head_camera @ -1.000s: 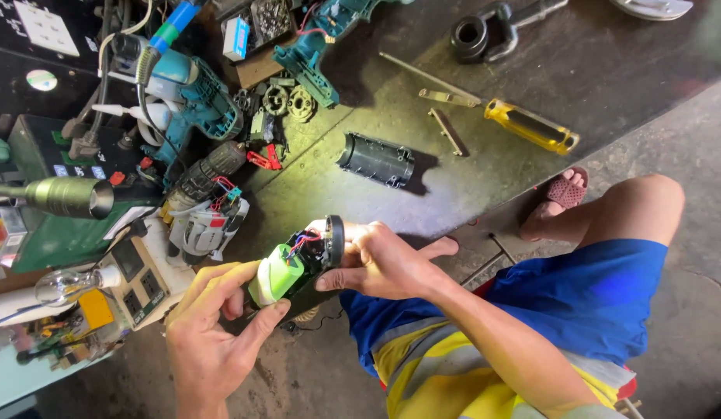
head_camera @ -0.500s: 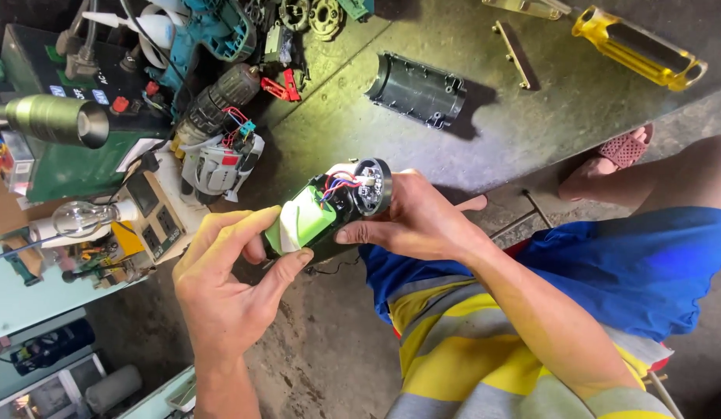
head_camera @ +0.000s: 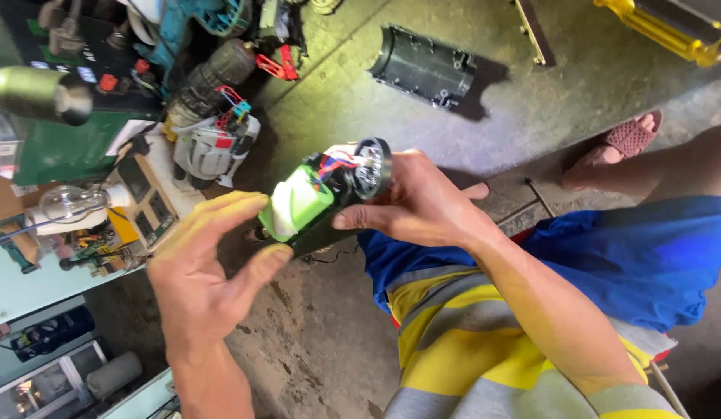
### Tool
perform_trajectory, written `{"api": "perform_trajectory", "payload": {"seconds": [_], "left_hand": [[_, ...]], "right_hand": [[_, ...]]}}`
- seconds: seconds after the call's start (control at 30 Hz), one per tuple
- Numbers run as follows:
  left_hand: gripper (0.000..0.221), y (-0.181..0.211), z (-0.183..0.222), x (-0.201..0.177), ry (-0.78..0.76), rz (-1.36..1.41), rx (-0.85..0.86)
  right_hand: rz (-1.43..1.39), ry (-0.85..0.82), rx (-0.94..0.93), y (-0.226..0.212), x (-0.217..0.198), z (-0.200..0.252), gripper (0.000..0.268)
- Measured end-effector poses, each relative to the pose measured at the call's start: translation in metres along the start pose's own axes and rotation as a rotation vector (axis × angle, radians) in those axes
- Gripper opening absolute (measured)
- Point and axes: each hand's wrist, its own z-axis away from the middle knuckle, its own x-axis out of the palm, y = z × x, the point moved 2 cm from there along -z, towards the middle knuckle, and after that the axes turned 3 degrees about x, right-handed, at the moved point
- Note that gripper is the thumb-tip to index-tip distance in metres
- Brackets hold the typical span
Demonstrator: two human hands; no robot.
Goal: Fitting a battery and internal wiring into the plastic casing of an electronic device.
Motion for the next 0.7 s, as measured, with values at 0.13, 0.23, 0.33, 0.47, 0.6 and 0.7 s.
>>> {"api": "perform_trajectory", "payload": {"seconds": [0.13,0.23,0.33,0.47,0.6,0.7], "left_hand": [[0.042,-0.023,-0.001,0.004,0.046,0.116,0.007],[0.044,-0.029,-0.009,0.004,0.066,0.118,0.047],[0.041,-0.031,-0.019,0.0,0.009,0.066,0.172],[0.028,-0.044,-0.031,0.001,0.021,0.17,0.153],[0.029,-0.052,-0.032,0.004,0.023,0.402,0.093],[0.034,-0.064,-0.023,0.003,0.044,0.406,0.132]], "right_hand": [[0.026,-0.015,0.124,0.008,-0.002,-0.004,0.026],[0.084,0.033,0.143,0.007,-0.001,-0.008,0.029],[0.076,0.126,0.175,0.003,0.001,-0.015,0.049],[0.214,0.208,0.039,-0.005,0.005,-0.021,0.038],[0.169,0.278,0.143,-0.009,0.011,-0.019,0.028],[0.345,0.319,0.042,0.0,0.018,-0.018,0.059]]}}
